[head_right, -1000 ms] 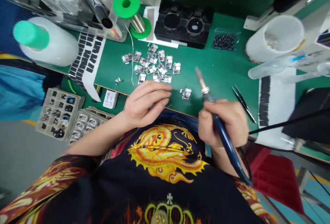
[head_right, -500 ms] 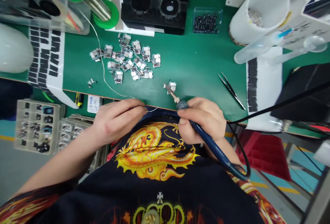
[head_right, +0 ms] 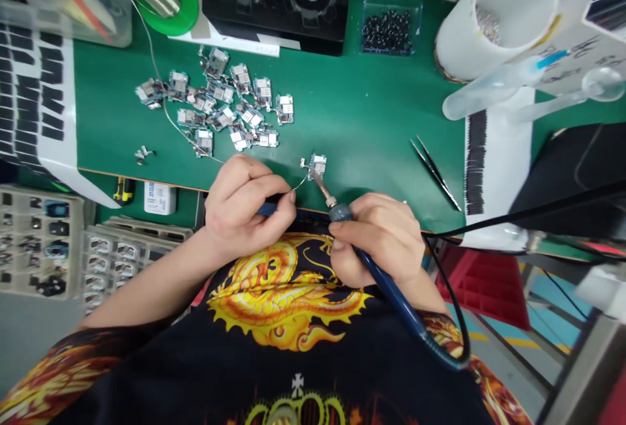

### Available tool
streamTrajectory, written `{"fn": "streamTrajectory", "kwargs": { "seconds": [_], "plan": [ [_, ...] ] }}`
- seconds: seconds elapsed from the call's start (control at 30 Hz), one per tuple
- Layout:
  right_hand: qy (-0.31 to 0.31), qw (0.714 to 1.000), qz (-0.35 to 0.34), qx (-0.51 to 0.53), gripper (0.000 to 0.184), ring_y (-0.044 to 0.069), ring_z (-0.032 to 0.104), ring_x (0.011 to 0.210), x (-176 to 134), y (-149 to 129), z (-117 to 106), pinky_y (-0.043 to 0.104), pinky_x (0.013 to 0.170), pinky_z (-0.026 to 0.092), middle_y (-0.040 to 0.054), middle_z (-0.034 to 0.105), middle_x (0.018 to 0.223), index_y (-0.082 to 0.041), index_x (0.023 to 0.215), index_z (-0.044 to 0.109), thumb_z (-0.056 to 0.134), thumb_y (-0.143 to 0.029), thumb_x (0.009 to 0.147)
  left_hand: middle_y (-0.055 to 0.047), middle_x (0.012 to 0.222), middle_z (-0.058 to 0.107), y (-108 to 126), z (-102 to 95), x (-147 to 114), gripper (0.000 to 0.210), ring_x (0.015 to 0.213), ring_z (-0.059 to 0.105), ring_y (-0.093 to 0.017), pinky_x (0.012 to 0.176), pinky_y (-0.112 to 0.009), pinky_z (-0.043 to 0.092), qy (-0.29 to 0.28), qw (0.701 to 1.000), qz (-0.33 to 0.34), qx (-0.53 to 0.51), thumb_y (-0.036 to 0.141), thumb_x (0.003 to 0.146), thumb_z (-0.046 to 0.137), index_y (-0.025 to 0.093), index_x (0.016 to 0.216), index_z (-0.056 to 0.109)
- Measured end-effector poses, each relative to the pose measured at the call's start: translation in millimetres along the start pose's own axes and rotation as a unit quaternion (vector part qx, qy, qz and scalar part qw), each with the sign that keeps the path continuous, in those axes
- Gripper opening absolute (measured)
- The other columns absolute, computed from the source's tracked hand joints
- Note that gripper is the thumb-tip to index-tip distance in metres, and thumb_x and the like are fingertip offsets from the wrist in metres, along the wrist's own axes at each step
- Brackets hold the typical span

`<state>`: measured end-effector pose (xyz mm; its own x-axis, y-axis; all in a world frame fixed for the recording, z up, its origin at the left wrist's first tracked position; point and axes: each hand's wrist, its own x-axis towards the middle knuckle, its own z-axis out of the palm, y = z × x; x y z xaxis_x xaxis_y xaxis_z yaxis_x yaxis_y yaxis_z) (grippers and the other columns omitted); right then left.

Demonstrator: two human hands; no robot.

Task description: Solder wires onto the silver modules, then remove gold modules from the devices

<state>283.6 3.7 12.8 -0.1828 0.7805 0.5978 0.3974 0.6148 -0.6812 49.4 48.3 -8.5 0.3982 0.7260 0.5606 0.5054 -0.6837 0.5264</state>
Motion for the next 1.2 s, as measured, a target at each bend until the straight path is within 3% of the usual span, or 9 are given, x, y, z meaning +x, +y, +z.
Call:
{"fn": "streamTrajectory", "kwargs": {
  "seconds": [0.33, 1.2],
  "plan": [
    [-0.008, 0.999, -0.029, -0.027, 0.013, 0.015, 0.060, 0.056, 1, 4, 5, 0.032, 0.056, 0.061, -0.0047, 0.059, 0.066, -0.025, 0.100, 0.070, 0.068, -0.016, 0.092, -0.003, 0.087, 0.064, -4, 7.4, -2, 0.016, 0.082, 0.060, -0.021, 0.073, -0.037, 0.050, 0.003, 0.999, 0.013, 0.040, 0.014, 0.092, 0.071, 0.023, 0.103, 0.066],
    [-0.005, 0.998, -0.039, -0.046, 0.014, 0.014, 0.060, 0.056, -2, 7, 11, 0.031, 0.056, 0.059, -0.0040, 0.060, 0.067, -0.023, 0.101, 0.070, 0.067, -0.014, 0.092, -0.004, 0.089, 0.065, -6, 11.0, -5, 0.013, 0.084, 0.060, -0.022, 0.075, -0.039, 0.048, -0.013, 0.999, 0.003, 0.050, 0.017, 0.094, 0.070, 0.024, 0.104, 0.066]
  ]
}}
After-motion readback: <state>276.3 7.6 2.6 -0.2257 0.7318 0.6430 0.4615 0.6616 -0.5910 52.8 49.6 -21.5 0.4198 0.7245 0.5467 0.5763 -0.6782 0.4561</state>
